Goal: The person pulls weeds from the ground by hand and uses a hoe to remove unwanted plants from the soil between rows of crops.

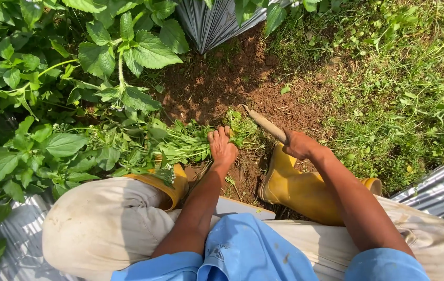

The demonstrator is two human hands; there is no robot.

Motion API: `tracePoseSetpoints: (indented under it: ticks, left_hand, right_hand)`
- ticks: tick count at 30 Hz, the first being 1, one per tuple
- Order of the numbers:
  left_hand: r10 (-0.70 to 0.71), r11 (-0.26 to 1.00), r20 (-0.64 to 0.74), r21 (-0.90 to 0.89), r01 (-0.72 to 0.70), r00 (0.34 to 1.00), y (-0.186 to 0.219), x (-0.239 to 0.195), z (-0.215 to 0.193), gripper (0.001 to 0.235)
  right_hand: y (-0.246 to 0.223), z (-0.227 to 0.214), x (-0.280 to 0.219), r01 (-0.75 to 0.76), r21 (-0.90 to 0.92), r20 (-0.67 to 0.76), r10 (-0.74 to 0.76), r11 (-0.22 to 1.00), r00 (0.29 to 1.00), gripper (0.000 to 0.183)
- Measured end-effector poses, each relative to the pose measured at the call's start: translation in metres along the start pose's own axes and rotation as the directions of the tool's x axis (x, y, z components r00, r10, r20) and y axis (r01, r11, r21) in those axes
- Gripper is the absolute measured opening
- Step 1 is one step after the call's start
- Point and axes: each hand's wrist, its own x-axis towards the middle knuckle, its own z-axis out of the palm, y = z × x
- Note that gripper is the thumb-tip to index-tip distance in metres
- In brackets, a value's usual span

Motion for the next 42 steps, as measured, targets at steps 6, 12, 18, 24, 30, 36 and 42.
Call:
tracePoseSetpoints:
  ticks: [6, 12, 18, 24, 30, 36, 42]
  left_hand:
    - [0.046, 0.987, 0.063, 0.152, -0.055, 0.997, -0.014, 0.045, -0.026, 0.052]
    - [0.147, 0.978, -0.051, 0.159, -0.138, 0.988, 0.035, 0.054, -0.103, 0.056]
    - [0.005, -0.351, -0.386, -0.865, -0.360, 0.923, 0.073, 0.129, -0.129, 0.076]
    - [0.137, 0.966, -0.209, 0.243, -0.084, 0.968, 0.053, 0.144, -0.145, 0.059]
    - [0.176, 0.984, -0.177, 0.004, -0.178, 0.968, 0.059, 0.076, -0.114, 0.077]
    - [0.734, 0.671, 0.066, 0.080, -0.737, 0.676, 0.071, 0.029, -0.033, 0.071]
    - [0.637, 0.570, 0.438, 0.286, -0.770, 0.634, 0.059, 0.033, 0.090, 0.102]
  right_hand:
    - [-0.059, -0.042, -0.054, -0.118, 0.067, 0.085, 0.112, 0.991, 0.990, 0.040]
    - [-0.061, -0.092, -0.083, -0.140, 0.162, -0.018, 0.145, 0.977, 0.989, 0.035]
    - [-0.102, -0.127, -0.110, 0.045, 0.331, -0.316, 0.066, 0.942, 0.946, 0.038]
    - [-0.073, -0.071, -0.039, 0.069, 0.071, -0.589, -0.014, 0.995, 0.808, 0.029]
    - [-0.074, -0.045, -0.021, 0.117, 0.265, -0.732, 0.120, 0.957, 0.671, 0.032]
    - [-0.066, -0.052, -0.020, 0.178, 0.400, -0.722, 0.190, 0.899, 0.665, 0.028]
    - [-0.054, -0.041, -0.027, 0.172, 0.353, -0.691, 0.133, 0.919, 0.711, 0.025]
